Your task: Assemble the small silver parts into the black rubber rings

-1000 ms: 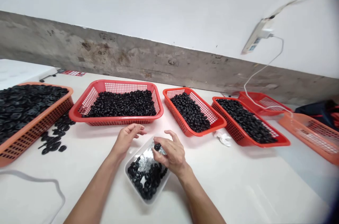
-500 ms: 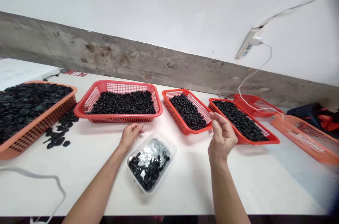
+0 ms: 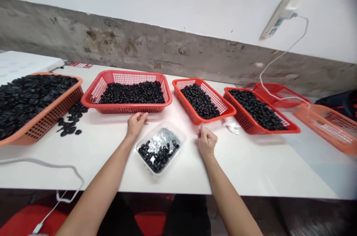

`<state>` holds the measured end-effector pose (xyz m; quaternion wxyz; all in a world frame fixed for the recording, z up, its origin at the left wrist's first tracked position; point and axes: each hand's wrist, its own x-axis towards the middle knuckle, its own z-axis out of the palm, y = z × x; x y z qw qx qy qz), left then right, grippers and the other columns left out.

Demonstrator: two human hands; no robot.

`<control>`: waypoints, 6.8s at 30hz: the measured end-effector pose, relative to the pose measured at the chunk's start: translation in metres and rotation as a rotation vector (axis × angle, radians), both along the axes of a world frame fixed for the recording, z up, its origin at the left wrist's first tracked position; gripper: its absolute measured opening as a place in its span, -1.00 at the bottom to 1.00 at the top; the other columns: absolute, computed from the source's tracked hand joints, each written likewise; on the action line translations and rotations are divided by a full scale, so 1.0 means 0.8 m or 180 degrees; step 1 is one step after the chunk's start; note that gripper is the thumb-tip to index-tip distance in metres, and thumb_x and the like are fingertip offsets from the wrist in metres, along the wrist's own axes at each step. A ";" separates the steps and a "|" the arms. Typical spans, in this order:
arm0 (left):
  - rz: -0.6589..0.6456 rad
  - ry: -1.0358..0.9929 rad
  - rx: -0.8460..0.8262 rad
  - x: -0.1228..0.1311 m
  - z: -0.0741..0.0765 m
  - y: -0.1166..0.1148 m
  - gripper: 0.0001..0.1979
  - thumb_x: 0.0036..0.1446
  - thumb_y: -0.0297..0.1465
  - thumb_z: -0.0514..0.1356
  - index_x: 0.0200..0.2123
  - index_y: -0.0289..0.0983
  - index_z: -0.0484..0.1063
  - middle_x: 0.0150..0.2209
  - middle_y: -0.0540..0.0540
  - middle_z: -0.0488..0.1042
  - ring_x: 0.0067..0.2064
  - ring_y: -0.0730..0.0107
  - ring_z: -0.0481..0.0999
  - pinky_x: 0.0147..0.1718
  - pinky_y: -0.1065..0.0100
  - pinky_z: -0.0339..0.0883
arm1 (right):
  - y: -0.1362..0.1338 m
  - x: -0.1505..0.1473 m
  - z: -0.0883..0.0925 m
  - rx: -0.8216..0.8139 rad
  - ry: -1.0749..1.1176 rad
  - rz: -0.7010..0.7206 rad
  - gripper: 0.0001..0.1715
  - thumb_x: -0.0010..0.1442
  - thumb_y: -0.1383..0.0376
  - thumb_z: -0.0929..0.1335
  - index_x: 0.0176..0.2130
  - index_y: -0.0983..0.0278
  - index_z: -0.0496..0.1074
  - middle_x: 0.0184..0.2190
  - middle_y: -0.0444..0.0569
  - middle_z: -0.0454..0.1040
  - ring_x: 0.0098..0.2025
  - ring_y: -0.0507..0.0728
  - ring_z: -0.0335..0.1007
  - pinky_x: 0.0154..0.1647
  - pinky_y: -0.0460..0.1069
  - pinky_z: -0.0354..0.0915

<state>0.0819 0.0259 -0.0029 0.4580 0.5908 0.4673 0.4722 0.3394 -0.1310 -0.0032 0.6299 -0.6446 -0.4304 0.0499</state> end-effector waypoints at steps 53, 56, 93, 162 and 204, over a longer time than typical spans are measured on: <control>0.0045 0.0004 -0.0025 -0.001 -0.013 -0.002 -0.71 -0.04 -0.64 0.07 -0.32 -0.29 0.52 -0.44 -0.04 0.61 -0.41 0.42 0.56 -0.33 0.43 0.43 | 0.003 0.004 -0.010 -0.1117 0.0022 0.0956 -0.37 0.20 -0.15 0.31 -0.61 0.26 0.30 -0.67 -0.18 0.21 -0.60 0.02 0.07 -0.56 -0.06 0.06; 0.0050 0.0005 -0.0038 -0.001 -0.012 -0.002 -0.71 -0.03 -0.64 0.07 -0.33 -0.29 0.52 -0.43 -0.04 0.61 -0.42 0.43 0.56 -0.33 0.44 0.42 | 0.004 0.006 -0.010 -0.1113 -0.0010 0.0974 -0.37 0.20 -0.15 0.31 -0.62 0.25 0.30 -0.67 -0.17 0.22 -0.59 0.03 0.08 -0.55 -0.06 0.07; 0.0116 0.0150 0.0099 0.001 -0.028 0.002 -0.68 -0.03 -0.66 0.07 -0.29 -0.25 0.52 -0.32 -0.03 0.62 -0.32 0.42 0.55 -0.31 0.44 0.40 | 0.003 0.005 -0.007 -0.1309 -0.0175 0.0836 -0.35 0.15 -0.20 0.30 -0.63 0.24 0.33 -0.69 -0.13 0.23 -0.63 0.06 0.10 -0.59 -0.03 0.10; 0.0534 0.0362 0.0442 -0.001 -0.015 -0.005 -0.63 0.05 -0.50 0.25 -0.02 -0.29 0.48 -0.03 -0.20 0.56 -0.34 0.39 0.52 -0.16 0.28 0.44 | 0.004 0.008 -0.013 -0.1251 0.0005 0.0934 -0.35 0.18 -0.17 0.31 -0.61 0.27 0.34 -0.69 -0.16 0.19 -0.61 0.02 0.06 -0.58 -0.06 0.06; -0.0953 -0.0848 0.0071 -0.007 0.068 -0.036 -0.80 0.09 -0.26 0.29 -0.31 -0.29 0.52 -0.40 -0.02 0.52 -0.38 0.44 0.47 -0.33 0.41 0.39 | 0.030 -0.139 0.127 -0.2815 -0.2850 0.3022 -0.93 0.19 0.34 0.42 -0.32 0.21 0.57 -0.42 -0.07 0.56 -0.35 0.13 0.46 -0.30 -0.04 0.16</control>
